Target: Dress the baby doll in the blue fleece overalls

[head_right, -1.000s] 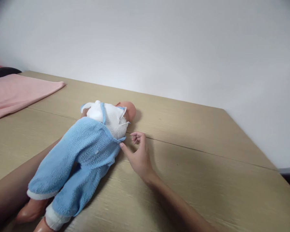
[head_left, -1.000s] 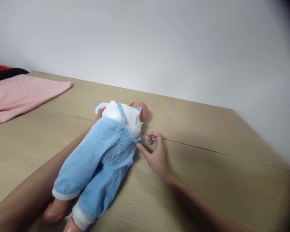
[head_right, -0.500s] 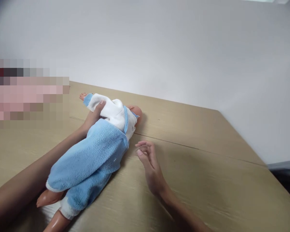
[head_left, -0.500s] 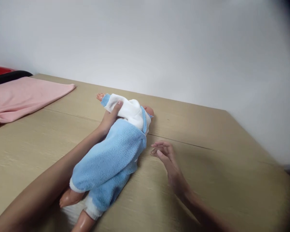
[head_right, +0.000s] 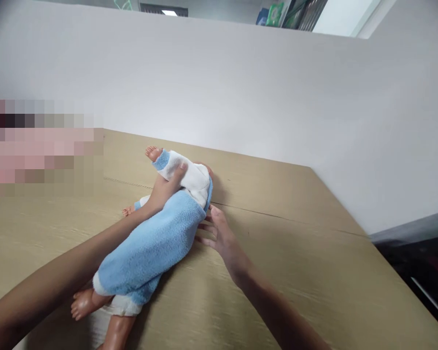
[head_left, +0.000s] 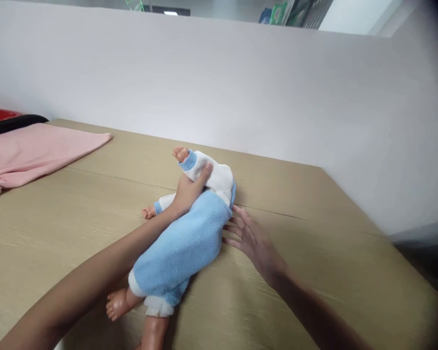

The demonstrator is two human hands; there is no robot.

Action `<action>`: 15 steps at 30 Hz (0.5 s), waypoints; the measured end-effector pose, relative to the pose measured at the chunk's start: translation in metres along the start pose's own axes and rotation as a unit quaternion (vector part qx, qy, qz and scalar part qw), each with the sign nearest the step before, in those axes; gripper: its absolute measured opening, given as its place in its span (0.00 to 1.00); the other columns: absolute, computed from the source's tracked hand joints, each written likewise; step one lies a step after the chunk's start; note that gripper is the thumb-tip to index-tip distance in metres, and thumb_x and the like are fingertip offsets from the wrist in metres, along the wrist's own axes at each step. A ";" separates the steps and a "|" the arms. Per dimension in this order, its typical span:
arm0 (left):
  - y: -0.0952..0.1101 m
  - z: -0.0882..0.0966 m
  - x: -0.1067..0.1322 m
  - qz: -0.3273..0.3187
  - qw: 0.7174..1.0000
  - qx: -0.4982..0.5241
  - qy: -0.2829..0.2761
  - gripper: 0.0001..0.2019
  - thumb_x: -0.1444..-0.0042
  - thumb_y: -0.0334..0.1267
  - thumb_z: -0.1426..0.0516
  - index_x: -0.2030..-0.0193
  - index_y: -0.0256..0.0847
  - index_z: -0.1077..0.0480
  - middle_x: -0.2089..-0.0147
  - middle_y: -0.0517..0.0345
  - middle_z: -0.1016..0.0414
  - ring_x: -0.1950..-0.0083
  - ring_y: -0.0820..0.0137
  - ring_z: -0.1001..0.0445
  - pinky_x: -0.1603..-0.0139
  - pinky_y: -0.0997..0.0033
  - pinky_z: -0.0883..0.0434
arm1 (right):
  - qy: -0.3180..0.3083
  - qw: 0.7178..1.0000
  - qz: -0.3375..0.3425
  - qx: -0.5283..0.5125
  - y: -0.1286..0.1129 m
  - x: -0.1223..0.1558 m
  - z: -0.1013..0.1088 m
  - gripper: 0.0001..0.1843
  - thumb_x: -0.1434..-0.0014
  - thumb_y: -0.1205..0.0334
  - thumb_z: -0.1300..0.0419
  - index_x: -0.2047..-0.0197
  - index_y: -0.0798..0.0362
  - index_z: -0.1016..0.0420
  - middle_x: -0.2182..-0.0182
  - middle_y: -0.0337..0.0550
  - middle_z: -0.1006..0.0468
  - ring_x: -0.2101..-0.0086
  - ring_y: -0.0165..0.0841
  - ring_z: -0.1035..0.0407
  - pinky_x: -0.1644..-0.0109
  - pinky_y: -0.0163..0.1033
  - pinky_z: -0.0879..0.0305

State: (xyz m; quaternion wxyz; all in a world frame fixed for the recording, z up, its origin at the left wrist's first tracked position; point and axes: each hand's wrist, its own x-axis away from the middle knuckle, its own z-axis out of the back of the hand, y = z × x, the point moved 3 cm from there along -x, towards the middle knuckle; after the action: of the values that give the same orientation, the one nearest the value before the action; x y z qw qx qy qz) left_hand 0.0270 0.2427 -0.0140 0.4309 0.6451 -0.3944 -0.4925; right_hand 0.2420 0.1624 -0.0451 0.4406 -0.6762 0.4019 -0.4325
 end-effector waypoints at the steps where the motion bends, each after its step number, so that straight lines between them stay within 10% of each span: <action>1: 0.000 -0.005 0.004 -0.001 1.000 -0.007 -0.006 0.33 0.39 0.75 0.31 0.47 0.47 0.20 0.42 0.46 0.11 0.35 0.47 0.15 0.29 0.46 0.21 | -0.001 1.000 -0.007 -0.001 0.000 0.002 0.001 0.35 0.31 0.26 0.34 0.32 0.39 0.21 0.37 0.52 0.14 0.41 0.52 0.16 0.39 0.60 0.15; 15: 0.001 -0.074 0.037 -0.178 0.933 -0.269 -0.161 0.19 0.31 0.56 0.30 0.46 0.47 0.24 0.43 0.45 0.14 0.38 0.45 0.17 0.34 0.41 0.25 | -0.002 0.997 -0.071 0.012 -0.002 0.021 0.048 0.52 0.31 0.12 0.62 0.51 0.43 0.11 0.56 0.54 0.10 0.49 0.56 0.14 0.45 0.61 0.17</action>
State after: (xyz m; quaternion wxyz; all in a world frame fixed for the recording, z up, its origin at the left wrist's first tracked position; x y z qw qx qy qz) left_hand 0.1069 0.2204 -0.0129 0.4242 0.4768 -0.1900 -0.7461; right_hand 0.2932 0.1556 -0.0502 0.4176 -0.6989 0.3466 -0.4659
